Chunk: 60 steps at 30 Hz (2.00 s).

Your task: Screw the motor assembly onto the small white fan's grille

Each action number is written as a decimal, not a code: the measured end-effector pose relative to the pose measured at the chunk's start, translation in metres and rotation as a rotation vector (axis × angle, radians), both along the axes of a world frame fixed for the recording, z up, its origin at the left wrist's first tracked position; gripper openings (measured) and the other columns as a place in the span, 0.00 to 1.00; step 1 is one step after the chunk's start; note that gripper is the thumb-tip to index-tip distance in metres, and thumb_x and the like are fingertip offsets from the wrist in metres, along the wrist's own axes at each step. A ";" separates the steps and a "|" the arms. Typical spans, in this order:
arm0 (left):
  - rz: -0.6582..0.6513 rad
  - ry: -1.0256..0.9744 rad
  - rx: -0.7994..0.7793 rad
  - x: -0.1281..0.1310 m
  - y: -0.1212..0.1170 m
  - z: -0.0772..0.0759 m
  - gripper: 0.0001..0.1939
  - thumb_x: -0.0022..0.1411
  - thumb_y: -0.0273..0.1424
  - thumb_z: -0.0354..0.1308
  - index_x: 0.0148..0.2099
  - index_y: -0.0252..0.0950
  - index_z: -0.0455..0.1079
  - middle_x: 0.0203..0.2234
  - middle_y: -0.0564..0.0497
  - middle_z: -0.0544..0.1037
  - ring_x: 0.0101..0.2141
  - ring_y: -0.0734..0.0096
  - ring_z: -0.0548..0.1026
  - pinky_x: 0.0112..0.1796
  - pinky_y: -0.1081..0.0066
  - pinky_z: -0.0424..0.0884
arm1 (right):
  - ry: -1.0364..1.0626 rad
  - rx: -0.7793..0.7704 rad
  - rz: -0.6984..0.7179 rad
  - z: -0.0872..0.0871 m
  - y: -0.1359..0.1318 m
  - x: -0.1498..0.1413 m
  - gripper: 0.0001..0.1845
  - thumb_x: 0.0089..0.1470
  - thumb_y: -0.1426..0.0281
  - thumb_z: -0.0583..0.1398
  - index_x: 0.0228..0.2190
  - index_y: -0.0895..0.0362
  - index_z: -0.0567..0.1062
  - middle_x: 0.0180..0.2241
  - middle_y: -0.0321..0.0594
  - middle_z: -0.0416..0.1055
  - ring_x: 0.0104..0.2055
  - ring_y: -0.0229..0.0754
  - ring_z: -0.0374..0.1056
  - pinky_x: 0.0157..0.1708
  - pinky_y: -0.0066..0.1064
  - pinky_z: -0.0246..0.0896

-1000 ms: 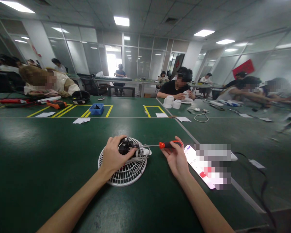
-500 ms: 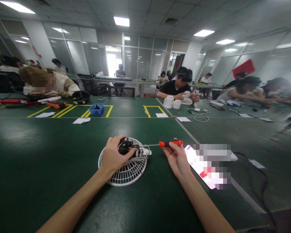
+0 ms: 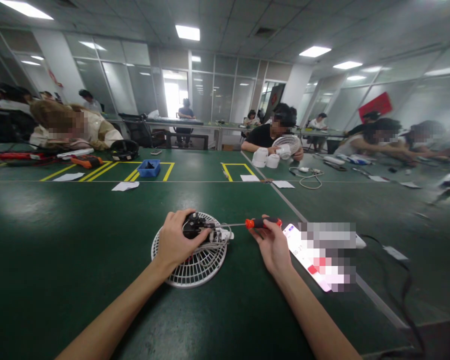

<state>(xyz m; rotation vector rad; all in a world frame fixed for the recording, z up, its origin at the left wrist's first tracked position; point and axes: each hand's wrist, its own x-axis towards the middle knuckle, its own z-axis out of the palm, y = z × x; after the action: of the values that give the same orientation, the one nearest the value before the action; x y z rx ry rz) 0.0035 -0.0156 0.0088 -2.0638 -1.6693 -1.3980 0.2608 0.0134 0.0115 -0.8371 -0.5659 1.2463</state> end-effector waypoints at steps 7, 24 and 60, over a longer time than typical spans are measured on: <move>-0.002 0.011 0.004 0.000 0.000 0.000 0.24 0.58 0.44 0.69 0.52 0.39 0.70 0.42 0.47 0.79 0.41 0.58 0.74 0.43 0.57 0.74 | -0.063 -0.013 -0.003 0.001 -0.002 -0.005 0.31 0.33 0.57 0.79 0.35 0.53 0.71 0.28 0.31 0.76 0.31 0.40 0.75 0.30 0.30 0.73; -0.002 0.002 0.009 0.001 -0.002 0.002 0.24 0.58 0.45 0.68 0.52 0.39 0.70 0.41 0.47 0.79 0.41 0.58 0.74 0.43 0.57 0.75 | 0.048 0.051 -0.005 0.008 -0.005 -0.005 0.27 0.34 0.74 0.74 0.39 0.52 0.74 0.33 0.32 0.78 0.40 0.42 0.79 0.42 0.35 0.78; -0.010 -0.006 0.002 0.001 -0.001 0.003 0.24 0.59 0.47 0.68 0.51 0.39 0.71 0.40 0.47 0.79 0.40 0.58 0.75 0.43 0.56 0.75 | 0.030 -0.115 0.033 -0.001 0.000 -0.001 0.22 0.43 0.56 0.72 0.31 0.52 0.69 0.20 0.25 0.64 0.17 0.32 0.58 0.17 0.25 0.53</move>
<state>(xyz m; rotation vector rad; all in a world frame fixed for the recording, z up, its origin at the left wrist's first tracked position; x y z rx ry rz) 0.0049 -0.0168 0.0121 -2.0714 -1.6616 -1.4090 0.2602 0.0139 0.0107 -0.9065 -0.4897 1.3291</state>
